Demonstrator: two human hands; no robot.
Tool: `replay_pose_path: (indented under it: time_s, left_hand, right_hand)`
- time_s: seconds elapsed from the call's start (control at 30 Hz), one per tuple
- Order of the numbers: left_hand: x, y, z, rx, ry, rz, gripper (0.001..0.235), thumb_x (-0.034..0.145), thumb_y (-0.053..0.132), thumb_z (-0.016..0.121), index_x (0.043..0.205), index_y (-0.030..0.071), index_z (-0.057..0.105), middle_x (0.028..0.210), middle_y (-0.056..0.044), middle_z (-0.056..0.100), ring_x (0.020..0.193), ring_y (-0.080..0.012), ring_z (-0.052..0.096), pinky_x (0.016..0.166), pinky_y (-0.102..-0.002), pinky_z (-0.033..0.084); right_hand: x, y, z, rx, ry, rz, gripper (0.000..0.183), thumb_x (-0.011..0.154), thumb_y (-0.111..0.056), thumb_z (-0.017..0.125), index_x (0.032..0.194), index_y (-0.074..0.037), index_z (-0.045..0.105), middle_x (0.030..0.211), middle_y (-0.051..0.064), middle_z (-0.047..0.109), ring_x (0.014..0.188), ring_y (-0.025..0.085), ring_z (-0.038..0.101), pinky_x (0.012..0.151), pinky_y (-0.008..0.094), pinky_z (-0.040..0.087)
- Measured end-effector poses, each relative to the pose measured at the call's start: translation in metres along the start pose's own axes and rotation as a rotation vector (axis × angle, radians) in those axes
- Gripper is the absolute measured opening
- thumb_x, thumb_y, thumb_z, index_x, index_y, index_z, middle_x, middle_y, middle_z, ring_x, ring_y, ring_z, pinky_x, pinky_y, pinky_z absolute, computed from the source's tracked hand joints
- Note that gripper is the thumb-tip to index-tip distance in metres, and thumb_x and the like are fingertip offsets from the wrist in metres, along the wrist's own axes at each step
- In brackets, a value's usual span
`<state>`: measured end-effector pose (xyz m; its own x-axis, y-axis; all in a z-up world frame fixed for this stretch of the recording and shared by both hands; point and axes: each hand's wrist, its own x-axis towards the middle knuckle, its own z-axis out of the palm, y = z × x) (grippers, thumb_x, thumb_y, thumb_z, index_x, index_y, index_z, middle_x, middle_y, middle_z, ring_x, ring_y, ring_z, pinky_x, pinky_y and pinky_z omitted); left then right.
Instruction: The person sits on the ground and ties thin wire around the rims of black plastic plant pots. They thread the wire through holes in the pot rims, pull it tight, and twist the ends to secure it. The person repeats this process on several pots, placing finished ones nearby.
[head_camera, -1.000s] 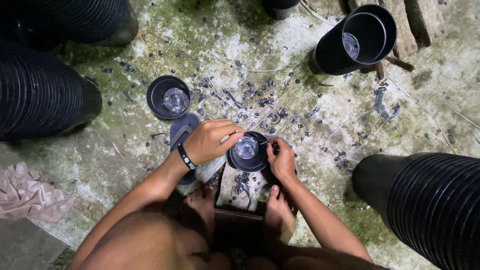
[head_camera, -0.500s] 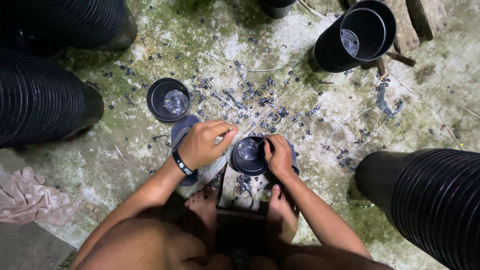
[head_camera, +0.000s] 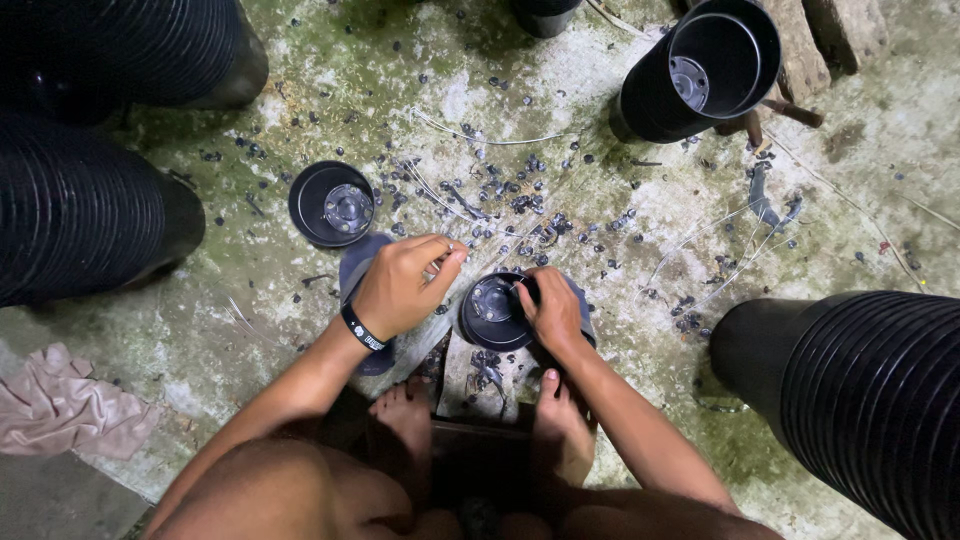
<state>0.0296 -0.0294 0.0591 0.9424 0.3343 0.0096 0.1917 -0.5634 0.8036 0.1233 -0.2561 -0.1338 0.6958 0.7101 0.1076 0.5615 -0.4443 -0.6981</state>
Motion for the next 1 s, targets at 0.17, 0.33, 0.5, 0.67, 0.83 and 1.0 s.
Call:
replay_pose_path:
  time_s: [0.17, 0.33, 0.5, 0.67, 0.83, 1.0]
  left_hand:
    - [0.001, 0.003, -0.003, 0.035, 0.018, 0.038, 0.017, 0.099, 0.015, 0.065, 0.097, 0.0, 0.073, 0.091, -0.018, 0.073, 0.077, -0.0335, 0.072, 0.066, -0.038, 0.056]
    - [0.003, 0.007, -0.004, 0.031, 0.008, 0.031, 0.017, 0.098, 0.015, 0.064, 0.098, 0.0, 0.073, 0.093, -0.018, 0.074, 0.078, -0.0346, 0.072, 0.066, -0.039, 0.057]
    - [0.005, 0.008, -0.005, 0.036, -0.012, -0.007, 0.02, 0.1, 0.018, 0.063, 0.099, 0.0, 0.073, 0.093, -0.018, 0.074, 0.076, -0.0331, 0.073, 0.066, -0.038, 0.057]
    - [0.006, 0.008, -0.006, 0.034, -0.031, -0.049, 0.021, 0.1, 0.019, 0.062, 0.1, 0.001, 0.073, 0.091, -0.017, 0.074, 0.074, -0.0324, 0.073, 0.065, -0.038, 0.057]
    - [0.006, 0.008, -0.006, 0.064, -0.038, -0.018, 0.022, 0.1, 0.019, 0.063, 0.098, 0.0, 0.073, 0.091, -0.018, 0.073, 0.074, -0.0335, 0.072, 0.065, -0.039, 0.056]
    - [0.003, 0.003, -0.001, 0.002, -0.128, -0.049, 0.024, 0.1, 0.023, 0.063, 0.103, 0.002, 0.076, 0.092, -0.014, 0.076, 0.074, -0.0242, 0.075, 0.067, -0.034, 0.058]
  right_hand:
    - [0.004, 0.001, -0.001, -0.032, -0.006, -0.072, 0.02, 0.092, -0.015, 0.076, 0.099, 0.0, 0.065, 0.094, 0.018, 0.067, 0.085, 0.038, 0.066, 0.074, 0.044, 0.054]
    - [0.008, 0.001, -0.002, -0.023, 0.003, -0.098, 0.02, 0.092, -0.016, 0.076, 0.097, 0.0, 0.064, 0.09, 0.018, 0.066, 0.082, 0.039, 0.065, 0.072, 0.045, 0.053]
    - [0.009, 0.001, -0.005, 0.029, 0.007, -0.108, 0.017, 0.092, -0.013, 0.075, 0.094, 0.0, 0.065, 0.087, 0.018, 0.066, 0.079, 0.039, 0.065, 0.07, 0.045, 0.053]
    - [0.01, 0.003, -0.005, 0.045, 0.001, -0.09, 0.016, 0.09, -0.011, 0.077, 0.087, 0.0, 0.065, 0.082, 0.018, 0.064, 0.075, 0.039, 0.063, 0.067, 0.045, 0.051]
    - [0.01, 0.009, 0.0, 0.08, 0.005, -0.082, 0.016, 0.089, -0.01, 0.077, 0.086, 0.001, 0.066, 0.081, 0.018, 0.064, 0.074, 0.038, 0.063, 0.067, 0.044, 0.051]
    - [0.01, 0.013, 0.0, 0.106, -0.031, -0.059, 0.013, 0.089, -0.01, 0.078, 0.092, 0.0, 0.07, 0.084, 0.016, 0.066, 0.076, 0.034, 0.065, 0.069, 0.042, 0.052]
